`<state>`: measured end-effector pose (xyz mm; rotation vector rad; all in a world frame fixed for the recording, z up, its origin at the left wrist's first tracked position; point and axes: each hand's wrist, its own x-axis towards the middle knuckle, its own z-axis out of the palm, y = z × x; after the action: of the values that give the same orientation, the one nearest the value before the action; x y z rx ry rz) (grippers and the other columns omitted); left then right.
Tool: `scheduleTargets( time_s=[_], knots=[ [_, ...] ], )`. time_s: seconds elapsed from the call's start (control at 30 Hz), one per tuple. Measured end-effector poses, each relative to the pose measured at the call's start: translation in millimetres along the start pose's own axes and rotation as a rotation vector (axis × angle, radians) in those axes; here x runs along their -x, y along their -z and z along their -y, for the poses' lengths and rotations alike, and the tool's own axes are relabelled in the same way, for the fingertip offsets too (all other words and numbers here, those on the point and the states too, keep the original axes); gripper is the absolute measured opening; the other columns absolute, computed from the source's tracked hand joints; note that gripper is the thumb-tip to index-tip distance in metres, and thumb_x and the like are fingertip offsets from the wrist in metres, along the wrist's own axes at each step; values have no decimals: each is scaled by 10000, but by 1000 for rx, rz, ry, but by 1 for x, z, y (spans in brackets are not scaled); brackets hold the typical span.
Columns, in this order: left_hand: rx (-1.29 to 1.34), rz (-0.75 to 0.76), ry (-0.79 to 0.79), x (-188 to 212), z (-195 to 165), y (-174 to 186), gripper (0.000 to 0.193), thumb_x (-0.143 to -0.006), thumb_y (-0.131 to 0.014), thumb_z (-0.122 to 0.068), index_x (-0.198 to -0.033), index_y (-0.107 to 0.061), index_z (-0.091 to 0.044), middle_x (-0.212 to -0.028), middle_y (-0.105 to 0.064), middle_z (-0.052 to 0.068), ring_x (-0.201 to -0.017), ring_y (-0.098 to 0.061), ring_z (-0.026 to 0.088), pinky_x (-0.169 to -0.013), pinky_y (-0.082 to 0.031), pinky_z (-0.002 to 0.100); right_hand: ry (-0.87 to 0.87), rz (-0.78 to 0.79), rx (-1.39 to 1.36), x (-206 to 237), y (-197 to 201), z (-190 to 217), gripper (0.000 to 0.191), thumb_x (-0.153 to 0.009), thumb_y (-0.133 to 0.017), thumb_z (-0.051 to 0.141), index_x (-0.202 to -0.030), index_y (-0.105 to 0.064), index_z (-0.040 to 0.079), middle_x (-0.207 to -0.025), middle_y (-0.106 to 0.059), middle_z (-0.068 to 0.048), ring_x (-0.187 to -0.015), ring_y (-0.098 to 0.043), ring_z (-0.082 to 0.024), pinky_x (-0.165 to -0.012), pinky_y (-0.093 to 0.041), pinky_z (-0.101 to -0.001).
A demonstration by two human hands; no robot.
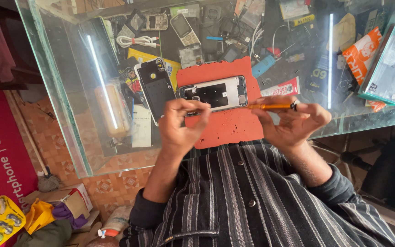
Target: The person first operates a smartphone, tapping its screen, then places it open on a red mat and repairs it, using a screwdriver to remove and reinsert small screws from the phone's internal frame while handling the back cover and small components by hand.
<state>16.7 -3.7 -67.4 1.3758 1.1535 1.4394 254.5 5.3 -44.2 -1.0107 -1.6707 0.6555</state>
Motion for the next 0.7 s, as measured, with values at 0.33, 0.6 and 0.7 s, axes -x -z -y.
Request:
scheduleTargets(
  time_s=[0.33,0.6,0.7],
  knots=[
    [216,205,-39,8,-6,-26,560,-942,-744,108,-1122,-256,-99,-1058,-708,171,-1027,-721,218,-954,-579,341,191,41,-57,-3,3,25,624,-891,-672,-153,-1192,-199,122,-1125,-684,-251,-1001,-771,-365,-822,-657,-413],
    [191,196,-44,8,-5,-26,568,-952,-738,103,-1108,-234,-106,-1045,-698,159,-1042,-717,215,-960,-595,341,139,109,8,-7,10,32,522,-861,-656,-149,-1164,-320,112,-1078,-689,-271,-952,-778,-387,-769,-654,-437],
    [221,199,-22,8,-4,-28,552,-959,-735,98,-1108,-243,-103,-1048,-696,159,-1048,-715,214,-963,-600,338,228,60,2,-9,3,26,616,-927,-661,-129,-1159,-150,123,-1101,-693,-241,-955,-789,-367,-803,-682,-445]
  ],
)
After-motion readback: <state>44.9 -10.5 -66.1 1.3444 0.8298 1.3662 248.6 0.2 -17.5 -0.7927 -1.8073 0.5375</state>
